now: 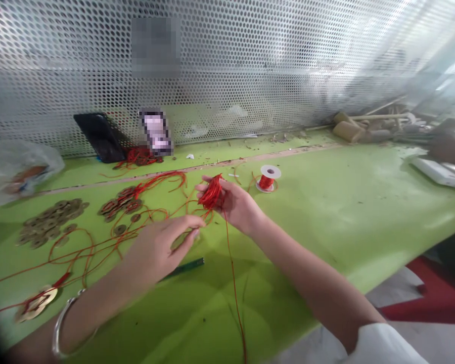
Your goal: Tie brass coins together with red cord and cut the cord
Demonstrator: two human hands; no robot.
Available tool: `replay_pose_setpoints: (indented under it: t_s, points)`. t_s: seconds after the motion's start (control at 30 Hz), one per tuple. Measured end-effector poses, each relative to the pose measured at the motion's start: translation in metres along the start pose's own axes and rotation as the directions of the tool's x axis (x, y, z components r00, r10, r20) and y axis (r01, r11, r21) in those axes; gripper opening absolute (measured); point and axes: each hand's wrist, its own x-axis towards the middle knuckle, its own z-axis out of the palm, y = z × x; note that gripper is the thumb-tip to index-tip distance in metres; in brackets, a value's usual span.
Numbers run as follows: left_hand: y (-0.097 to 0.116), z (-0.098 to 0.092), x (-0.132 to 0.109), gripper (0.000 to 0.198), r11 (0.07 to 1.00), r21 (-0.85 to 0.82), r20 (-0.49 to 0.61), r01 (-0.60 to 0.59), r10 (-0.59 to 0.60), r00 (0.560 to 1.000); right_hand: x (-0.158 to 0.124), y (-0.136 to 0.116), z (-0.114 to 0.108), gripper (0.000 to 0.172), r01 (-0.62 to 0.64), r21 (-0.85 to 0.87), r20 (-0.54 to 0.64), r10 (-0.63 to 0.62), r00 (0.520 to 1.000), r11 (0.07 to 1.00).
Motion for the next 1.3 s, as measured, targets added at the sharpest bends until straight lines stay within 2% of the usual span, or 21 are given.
replay_pose_setpoints:
  t_s: [0.13,0.23,0.37,0.47,0.67,0.77,0.87,1.0,1.1,1.2,1.3]
  points:
    - [-0.017,-0.003,0.005,0.017,0.952,-0.160,0.090,0.262,-0.250,0.964,0.001,-0.004,-0.004,0.029,-0.007,0.066,-0.021,0.009,1.000,0.998]
    - [-0.032,-0.004,0.008,0.022,0.918,-0.176,0.120,0.356,-0.339,0.933,0.001,-0.004,-0.005,0.028,-0.006,0.083,-0.009,0.007,1.000,0.997]
    - [-0.048,-0.005,0.009,0.026,0.908,-0.136,0.134,0.397,-0.380,0.915,-0.002,-0.003,-0.004,0.027,-0.007,0.047,0.033,0.006,0.999,0.999]
    - [-0.053,-0.004,0.008,0.025,0.899,-0.096,0.150,0.428,-0.412,0.899,-0.004,0.000,-0.002,0.026,-0.024,-0.009,0.119,0.025,0.993,1.000]
    - [-0.055,0.000,0.007,0.026,0.910,-0.141,0.147,0.389,-0.370,0.917,-0.007,0.010,-0.002,0.028,-0.077,-0.150,0.379,0.129,0.916,0.986]
    - [-0.055,-0.001,0.007,0.035,0.881,-0.203,0.187,0.427,-0.393,0.900,-0.008,0.016,-0.004,0.031,-0.110,-0.241,0.428,0.207,0.880,0.964]
    - [-0.054,-0.004,0.010,0.039,0.814,-0.335,0.254,0.475,-0.408,0.877,-0.009,0.020,-0.005,0.028,-0.145,-0.322,0.451,0.286,0.846,0.936]
    - [-0.049,-0.007,0.012,0.036,0.740,-0.456,0.254,0.495,-0.425,0.869,-0.009,0.023,-0.001,0.022,-0.163,-0.436,0.462,0.375,0.804,0.885]
    - [-0.044,-0.008,0.012,0.031,0.750,-0.457,0.229,0.479,-0.421,0.878,-0.008,0.026,0.001,0.021,-0.129,-0.432,0.393,0.315,0.864,0.893]
    - [-0.037,-0.005,0.009,0.032,0.772,-0.481,0.114,0.416,-0.415,0.903,-0.005,0.028,0.002,0.019,-0.090,-0.328,0.288,0.190,0.939,0.940]
    - [-0.032,0.003,0.007,0.033,0.763,-0.511,0.074,0.396,-0.420,0.905,-0.004,0.028,0.003,0.015,-0.040,-0.230,0.225,0.093,0.970,0.972]
